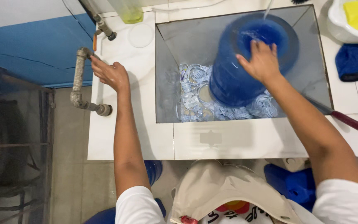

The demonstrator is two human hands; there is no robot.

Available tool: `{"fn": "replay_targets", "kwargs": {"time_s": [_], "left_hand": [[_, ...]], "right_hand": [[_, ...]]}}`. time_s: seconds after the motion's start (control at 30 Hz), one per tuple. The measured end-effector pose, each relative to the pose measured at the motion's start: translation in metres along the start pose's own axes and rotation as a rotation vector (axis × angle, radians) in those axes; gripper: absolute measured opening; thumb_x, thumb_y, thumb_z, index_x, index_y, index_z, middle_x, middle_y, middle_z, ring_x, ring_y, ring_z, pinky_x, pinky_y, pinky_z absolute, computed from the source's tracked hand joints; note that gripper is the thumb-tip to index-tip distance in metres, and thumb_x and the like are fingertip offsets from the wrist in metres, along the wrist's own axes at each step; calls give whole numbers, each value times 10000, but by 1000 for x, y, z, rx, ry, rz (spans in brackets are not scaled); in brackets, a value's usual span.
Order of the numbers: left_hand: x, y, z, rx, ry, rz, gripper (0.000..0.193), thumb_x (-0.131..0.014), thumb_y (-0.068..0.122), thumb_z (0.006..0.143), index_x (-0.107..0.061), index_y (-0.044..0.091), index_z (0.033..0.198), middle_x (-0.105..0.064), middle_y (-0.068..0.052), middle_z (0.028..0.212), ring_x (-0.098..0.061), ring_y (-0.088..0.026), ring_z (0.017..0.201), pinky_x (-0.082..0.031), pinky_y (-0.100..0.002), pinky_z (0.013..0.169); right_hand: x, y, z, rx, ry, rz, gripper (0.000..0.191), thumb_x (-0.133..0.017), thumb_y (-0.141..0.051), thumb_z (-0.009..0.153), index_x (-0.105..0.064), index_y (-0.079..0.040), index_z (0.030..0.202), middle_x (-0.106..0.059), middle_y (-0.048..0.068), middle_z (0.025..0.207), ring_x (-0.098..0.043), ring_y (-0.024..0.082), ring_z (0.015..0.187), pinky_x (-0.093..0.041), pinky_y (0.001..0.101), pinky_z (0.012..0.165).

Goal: The person cleans large blue water jugs by rinsing them under a tap, scrubbing the caps with a toothbrush and sponge, and brushing the interior with a long-handled brush. The person then places the cleaned jugs on a counter and seals them with a heat gun.

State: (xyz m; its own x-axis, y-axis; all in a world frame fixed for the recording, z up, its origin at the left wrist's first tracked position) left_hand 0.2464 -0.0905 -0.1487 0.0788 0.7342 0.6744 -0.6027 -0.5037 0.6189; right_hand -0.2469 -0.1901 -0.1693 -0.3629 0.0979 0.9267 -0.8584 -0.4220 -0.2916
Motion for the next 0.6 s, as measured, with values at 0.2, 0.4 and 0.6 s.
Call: {"fn": "replay_targets", "kwargs": {"time_s": [0.2, 0.4, 0.6], "left_hand": [[3, 3, -2, -41, 42, -8, 888, -677, 68, 856, -178, 18, 1589, -344, -193, 1551, -339, -394, 1438, -330, -586, 1113], [1, -1, -1, -12, 0, 1, 871, -655, 65, 878, -182, 42, 1610, -359, -174, 1564, -336, -378, 1465, -329, -581, 1130], [-4, -9, 0, -55, 22, -27, 894, -679, 84, 865, -168, 32, 1597, -344, -199, 1563, -334, -389, 1453, -321, -597, 1118]], "right_hand": [[-56, -74, -55, -4, 31, -199, 1107, -525, -733, 925, -390, 216, 1480, -525, 299, 1288, -461, 439, 1284, -196, 664, 1180], [-28, -38, 36, 97, 23, -180, 1028, -501, -780, 939, -458, 119, 1435, -560, 294, 1328, -499, 421, 1278, -197, 700, 1112], [-34, -24, -32, -104, 94, -274, 1079, -478, -776, 1048, -430, 224, 1450, -541, 339, 1355, -497, 464, 1266, -258, 663, 1157]]}}
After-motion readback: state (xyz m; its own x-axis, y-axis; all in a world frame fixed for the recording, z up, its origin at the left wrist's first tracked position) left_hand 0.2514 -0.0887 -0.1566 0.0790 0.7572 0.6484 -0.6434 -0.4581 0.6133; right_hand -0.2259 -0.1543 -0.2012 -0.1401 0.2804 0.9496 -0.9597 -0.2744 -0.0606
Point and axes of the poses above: each hand's wrist, its own z-axis towards the middle knuckle, its own x-axis out of the back of the hand, y = z × x, the point moved 2 cm from there along z, towards the middle knuckle
